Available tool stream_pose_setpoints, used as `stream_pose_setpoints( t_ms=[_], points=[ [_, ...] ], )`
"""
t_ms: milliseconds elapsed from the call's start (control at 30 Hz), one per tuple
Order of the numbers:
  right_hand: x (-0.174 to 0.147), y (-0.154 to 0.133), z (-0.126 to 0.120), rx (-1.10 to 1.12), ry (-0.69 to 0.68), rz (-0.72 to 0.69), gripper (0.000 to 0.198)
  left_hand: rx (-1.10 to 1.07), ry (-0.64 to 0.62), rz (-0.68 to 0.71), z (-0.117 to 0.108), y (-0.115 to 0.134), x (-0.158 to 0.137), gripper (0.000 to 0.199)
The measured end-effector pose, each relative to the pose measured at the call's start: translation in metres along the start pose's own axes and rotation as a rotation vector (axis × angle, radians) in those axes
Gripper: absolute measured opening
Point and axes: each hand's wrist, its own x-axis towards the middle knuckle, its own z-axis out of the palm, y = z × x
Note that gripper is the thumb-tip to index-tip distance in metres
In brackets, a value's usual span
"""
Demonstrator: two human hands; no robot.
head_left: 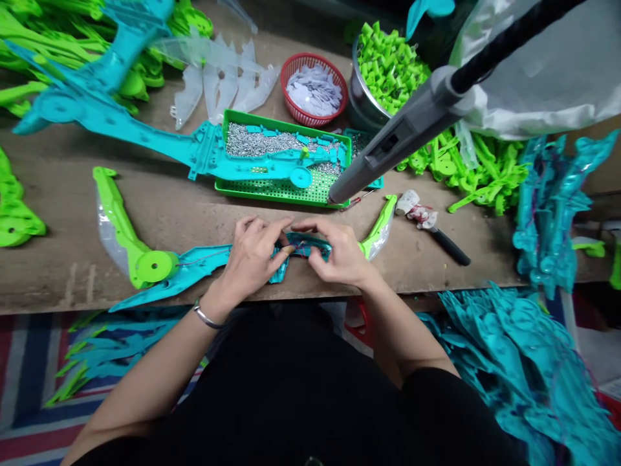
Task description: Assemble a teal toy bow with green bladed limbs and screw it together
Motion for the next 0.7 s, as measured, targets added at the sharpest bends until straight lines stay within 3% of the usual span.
stream_pose_setpoints(
  t_ms=[67, 233, 367, 533, 700],
  points=[
    [-0.002, -0.007, -0.004, -0.023, 0.018, -0.044, 0.048, 0.005, 0.004, 0.001, -0.001, 0.001, 0.000, 0.035],
    [-0.003, -0.008, -0.005, -0.074, 0.033, -0.068, 0.025, 0.077, 0.041, 0.069, -0.001, 0.005, 0.000, 0.013],
    [-0.003, 0.000, -0.007, -0.120, 0.065, -0.052, 0.021, 0.107, 0.075, 0.091, 0.000, 0.009, -0.003, 0.013],
    [-0.004, 0.005, -0.011, -0.117, 0.005, -0.078, 0.034, 0.169, 0.087, -0.012, 0.000, 0.013, -0.009, 0.015],
    [-0.001, 0.011, -0.008, -0.188, -0.047, -0.059, 0.019, 0.173, 0.059, -0.035, 0.001, 0.017, -0.013, 0.019]
  ],
)
